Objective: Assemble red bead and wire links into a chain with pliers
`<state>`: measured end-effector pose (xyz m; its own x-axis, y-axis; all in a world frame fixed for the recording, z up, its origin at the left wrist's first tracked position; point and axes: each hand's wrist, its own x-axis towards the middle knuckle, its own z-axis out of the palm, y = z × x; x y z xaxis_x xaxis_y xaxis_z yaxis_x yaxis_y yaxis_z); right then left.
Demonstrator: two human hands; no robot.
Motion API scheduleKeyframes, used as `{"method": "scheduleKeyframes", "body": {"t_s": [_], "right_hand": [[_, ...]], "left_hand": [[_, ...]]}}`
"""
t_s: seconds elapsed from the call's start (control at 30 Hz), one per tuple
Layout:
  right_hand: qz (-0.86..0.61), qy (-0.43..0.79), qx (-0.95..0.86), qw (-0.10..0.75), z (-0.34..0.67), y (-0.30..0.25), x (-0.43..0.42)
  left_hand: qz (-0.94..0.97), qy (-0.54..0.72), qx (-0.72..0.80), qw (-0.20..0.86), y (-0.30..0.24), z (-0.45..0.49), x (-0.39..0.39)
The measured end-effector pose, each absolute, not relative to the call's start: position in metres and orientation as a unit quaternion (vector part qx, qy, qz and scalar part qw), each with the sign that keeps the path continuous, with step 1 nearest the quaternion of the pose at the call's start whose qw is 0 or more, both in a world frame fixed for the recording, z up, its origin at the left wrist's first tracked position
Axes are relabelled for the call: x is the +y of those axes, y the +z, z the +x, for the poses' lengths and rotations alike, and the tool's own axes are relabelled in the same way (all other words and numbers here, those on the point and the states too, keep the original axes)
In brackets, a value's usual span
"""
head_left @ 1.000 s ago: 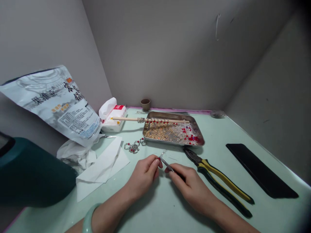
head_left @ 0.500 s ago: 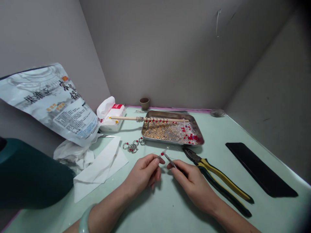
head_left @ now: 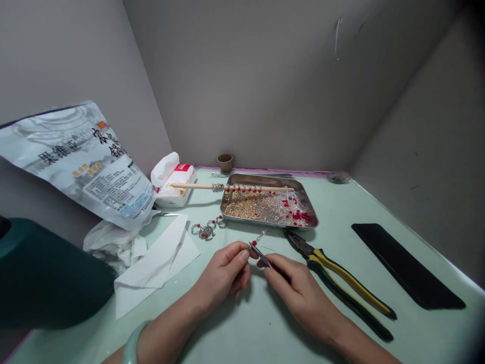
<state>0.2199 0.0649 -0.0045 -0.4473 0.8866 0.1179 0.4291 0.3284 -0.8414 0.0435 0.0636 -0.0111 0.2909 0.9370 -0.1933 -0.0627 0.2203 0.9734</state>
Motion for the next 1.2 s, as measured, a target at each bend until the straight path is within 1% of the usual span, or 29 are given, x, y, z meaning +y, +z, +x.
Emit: {"method": "scheduleKeyframes", "body": {"t_s": [0.23,0.43,0.53,0.63,0.77,0.93,1.0,1.07,1.2], "right_hand": [[-0.441,0.357,-0.774,0.28,0.219,-0.004,0.064],[-0.455,0.335,-0.779,0.273,0.217,-0.006,0.064],[-0.455,0.318,-0.785,0.273,0.217,-0.007,0.065],[-0.455,0.278,-0.8,0.274,0.22,-0.008,0.064],[-0.456,0.195,-0.827,0.265,0.224,-0.006,0.059],[-0.45,0.133,-0.859,0.205,0.227,0.001,0.044],[-0.452,0.115,-0.863,0.192,0.23,0.002,0.035],[-0.455,0.101,-0.863,0.196,0.234,-0.001,0.024],[-0.455,0.062,-0.855,0.242,0.242,-0.015,0.006]], "left_hand": [[0.514,0.361,0.473,0.618,-0.01,0.042,0.063],[0.545,0.359,0.492,0.576,-0.012,0.042,0.064],[0.532,0.373,0.482,0.588,-0.013,0.041,0.066],[0.5,0.413,0.473,0.597,-0.015,0.039,0.07],[0.472,0.455,0.441,0.614,-0.018,0.037,0.073],[0.492,0.454,0.458,0.585,-0.021,0.039,0.072],[0.519,0.448,0.475,0.552,-0.02,0.039,0.072],[0.577,0.421,0.507,0.483,-0.018,0.038,0.07],[0.72,0.313,0.566,0.252,-0.014,0.038,0.061]]}}
